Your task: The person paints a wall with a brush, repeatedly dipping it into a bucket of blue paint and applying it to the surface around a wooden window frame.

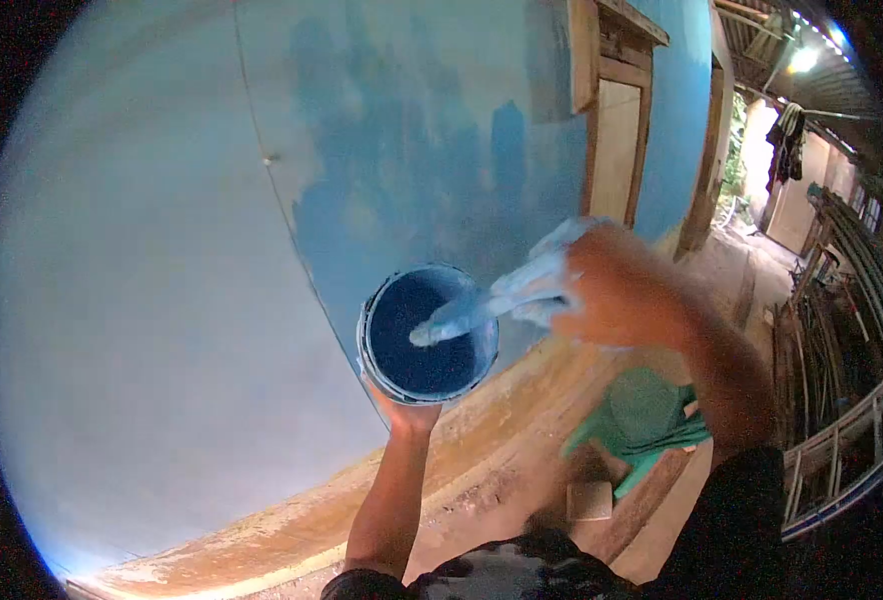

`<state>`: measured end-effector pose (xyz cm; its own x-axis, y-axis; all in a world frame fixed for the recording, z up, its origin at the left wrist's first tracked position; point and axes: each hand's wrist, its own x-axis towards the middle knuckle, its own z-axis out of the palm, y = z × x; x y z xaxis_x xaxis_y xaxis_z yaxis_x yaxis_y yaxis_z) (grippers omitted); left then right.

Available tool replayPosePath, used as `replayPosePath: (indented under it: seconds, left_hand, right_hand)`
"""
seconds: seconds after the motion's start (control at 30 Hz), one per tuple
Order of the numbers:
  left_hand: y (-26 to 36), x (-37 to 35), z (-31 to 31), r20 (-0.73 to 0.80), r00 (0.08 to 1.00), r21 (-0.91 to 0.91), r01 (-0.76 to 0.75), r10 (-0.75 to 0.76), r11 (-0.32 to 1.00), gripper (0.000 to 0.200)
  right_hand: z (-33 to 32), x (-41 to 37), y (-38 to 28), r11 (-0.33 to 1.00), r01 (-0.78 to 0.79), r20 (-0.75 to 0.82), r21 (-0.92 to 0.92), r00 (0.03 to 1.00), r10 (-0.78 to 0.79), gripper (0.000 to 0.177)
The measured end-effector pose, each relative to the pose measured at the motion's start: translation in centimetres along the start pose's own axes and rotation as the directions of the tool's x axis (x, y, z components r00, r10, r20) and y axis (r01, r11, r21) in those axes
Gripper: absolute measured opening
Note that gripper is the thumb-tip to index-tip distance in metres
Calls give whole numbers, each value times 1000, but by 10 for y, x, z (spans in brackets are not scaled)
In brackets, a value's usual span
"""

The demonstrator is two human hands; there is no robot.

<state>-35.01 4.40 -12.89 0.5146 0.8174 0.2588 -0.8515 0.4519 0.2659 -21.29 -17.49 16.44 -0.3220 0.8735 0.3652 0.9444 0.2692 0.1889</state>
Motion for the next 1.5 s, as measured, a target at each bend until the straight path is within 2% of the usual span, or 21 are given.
replayPosePath:
  seconds: [0.03, 0.1, 0.17, 0.2, 0.27, 0.4, 0.47, 0.5, 0.57, 0.6, 0.67, 0.77, 0.83, 0.87, 0.93, 1.03, 1.1, 1.17, 1.3, 1.37, 1.5]
  left_hand:
    - [-2, -4, 15, 18, 999, -38, 48, -48, 998, 58]
    - [-7, -12, 43, 36, 994, -73, 105, -103, 992, 62]
    - [-12, -20, 63, 120, 993, 98, -26, 14, 995, 73]
    - [-13, -22, 67, 120, 993, 102, -20, 8, 995, 73]
    - [-17, -22, 71, -61, 998, 214, 10, 3, 977, 81]
    - [-20, -14, 44, 3, 1000, 226, 2, -3, 974, 81]
    - [-21, -12, 42, 30, 999, 288, -20, 12, 958, 82]
    - [-21, -12, 46, 28, 999, 290, -23, 16, 957, 82]
    - [-22, -12, 55, 233, 972, 77, -37, 18, 996, 56]
    - [-24, -13, 57, 233, 972, 80, -39, 20, 996, 56]
    - [-27, -13, 58, -81, 996, 205, 60, -44, 977, 81]
    - [-34, -7, 48, -120, 991, 140, 80, -63, 987, 78]
    - [-40, 2, 39, -98, 989, 85, 116, -107, 990, 77]
    - [-43, 5, 34, -75, 985, 29, 156, -154, 987, 75]
    - [-55, 11, 42, -48, 987, 26, 153, -152, 988, 73]
    - [-77, 22, 63, -11, 990, 14, 139, -139, 990, 69]
    - [-90, 29, 72, 0, 992, 7, 127, -127, 992, 66]
    - [-102, 36, 79, 38, 979, -21, 199, -198, 980, 62]
    - [-127, 45, 93, 64, 984, -68, 173, -169, 982, 54]
    - [-138, 52, 89, 121, 993, 268, -46, 14, 962, 51]
    - [-160, 75, 72, 116, 992, 166, 31, -50, 986, 62]
  right_hand:
    - [6, 3, -6, 1000, -12, 6, 5, 1000, 12, 18]
    - [20, 10, -16, 975, -40, 197, -220, 977, 84, 15]
    - [38, 12, -17, 975, -18, 154, -219, 987, 53, 14]
    - [47, 13, -17, 974, 11, 110, -226, 994, 14, 14]
    - [65, 17, -16, 975, 13, 98, -222, 995, 9, 13]
    - [79, 15, -19, 977, 36, 103, -211, 995, -14, 14]
    - [90, 14, -16, 971, 55, 110, -231, 994, -30, 15]
    - [96, 15, -15, 972, 45, 82, -230, 996, -27, 11]
    - [103, 12, -8, 974, 38, 52, -226, 998, -26, 9]
    - [102, 11, -5, 976, 36, 49, -213, 998, -27, 9]
    - [96, 7, 4, 979, 36, 42, -200, 999, -29, 9]
    - [78, -3, 23, 987, -33, 14, -159, 999, 36, 14]
    - [67, -12, 41, 967, -254, 116, 10, 961, 251, 16]
    - [64, -18, 50, 968, -250, 115, 11, 962, 247, 16]
    - [60, -31, 68, 968, -171, -29, 183, 983, 179, 17]
    - [56, -47, 87, 971, -206, -103, 122, 970, 219, 15]
    - [55, -57, 101, 971, -223, -77, 92, 970, 230, 15]
    - [53, -64, 114, 969, -240, -60, 54, 968, 243, 15]
    - [53, -77, 139, 973, -224, -165, 57, 959, 230, 15]
    - [52, -79, 154, 976, -208, -209, 63, 954, 217, 15]
    - [51, -79, 181, 979, -190, -211, 73, 957, 201, 16]
